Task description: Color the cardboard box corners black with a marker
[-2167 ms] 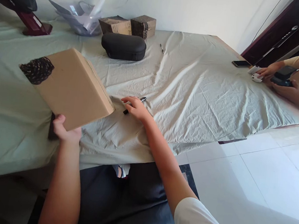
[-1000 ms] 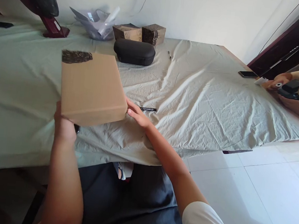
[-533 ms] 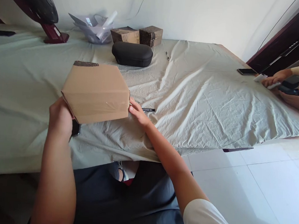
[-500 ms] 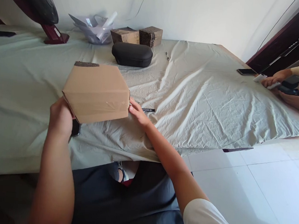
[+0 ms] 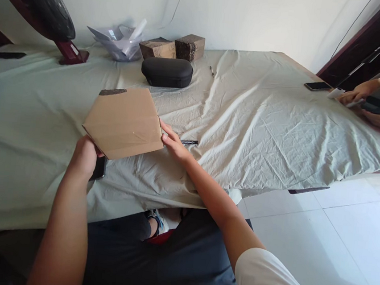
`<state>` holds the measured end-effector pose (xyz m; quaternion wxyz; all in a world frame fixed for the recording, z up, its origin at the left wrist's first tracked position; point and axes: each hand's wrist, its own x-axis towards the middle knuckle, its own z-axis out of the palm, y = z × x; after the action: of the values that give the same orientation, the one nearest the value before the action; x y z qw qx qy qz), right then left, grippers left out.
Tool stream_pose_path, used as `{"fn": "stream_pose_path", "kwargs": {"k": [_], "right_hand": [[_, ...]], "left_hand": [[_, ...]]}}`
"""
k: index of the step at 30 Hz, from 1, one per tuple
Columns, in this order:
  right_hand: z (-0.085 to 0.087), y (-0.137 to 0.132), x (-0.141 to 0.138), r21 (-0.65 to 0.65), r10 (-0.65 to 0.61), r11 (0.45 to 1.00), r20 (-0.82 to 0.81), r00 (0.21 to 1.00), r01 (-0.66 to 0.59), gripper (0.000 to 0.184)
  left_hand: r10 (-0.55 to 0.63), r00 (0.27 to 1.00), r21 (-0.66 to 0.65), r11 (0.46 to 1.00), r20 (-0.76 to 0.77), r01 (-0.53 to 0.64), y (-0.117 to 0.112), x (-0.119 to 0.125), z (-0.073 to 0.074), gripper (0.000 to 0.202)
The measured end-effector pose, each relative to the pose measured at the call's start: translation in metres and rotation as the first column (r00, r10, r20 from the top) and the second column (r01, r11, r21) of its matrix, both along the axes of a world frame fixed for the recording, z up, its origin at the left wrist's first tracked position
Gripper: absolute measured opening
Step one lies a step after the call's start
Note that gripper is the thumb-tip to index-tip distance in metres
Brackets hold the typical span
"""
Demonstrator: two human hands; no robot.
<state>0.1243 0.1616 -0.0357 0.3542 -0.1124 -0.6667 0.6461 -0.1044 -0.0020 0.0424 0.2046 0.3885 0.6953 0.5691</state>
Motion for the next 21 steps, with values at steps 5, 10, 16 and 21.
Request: {"fn": "stream_pose_path", "kwargs": {"k": [5,10,16,21], "right_hand": [[0.003,-0.001,-0.002,-0.026,-0.081,0.996,-0.01,0.997,0.08,0.102],[0.006,-0.004,-0.001,-0.083,-0.079,0.994,-0.047,0.996,0.075,0.103],[0.01,-0.007,-0.002,-0.144,-0.076,0.987,-0.045,0.996,0.069,0.102],[0.009,-0.005,-0.001,-0.191,-0.055,0.981,-0.094,0.994,0.037,0.107]], "left_hand": [[-0.034,0.999,0.026,0.999,-0.012,0.034,0.005,-0.003,-0.003,0.035],[-0.042,0.999,0.011,0.999,0.014,0.042,0.008,0.003,0.002,0.034],[-0.084,0.996,0.0,0.996,0.029,0.084,0.009,0.006,0.015,0.037],[-0.1,0.995,0.009,0.995,0.015,0.1,0.014,0.001,0.016,0.04]]}}
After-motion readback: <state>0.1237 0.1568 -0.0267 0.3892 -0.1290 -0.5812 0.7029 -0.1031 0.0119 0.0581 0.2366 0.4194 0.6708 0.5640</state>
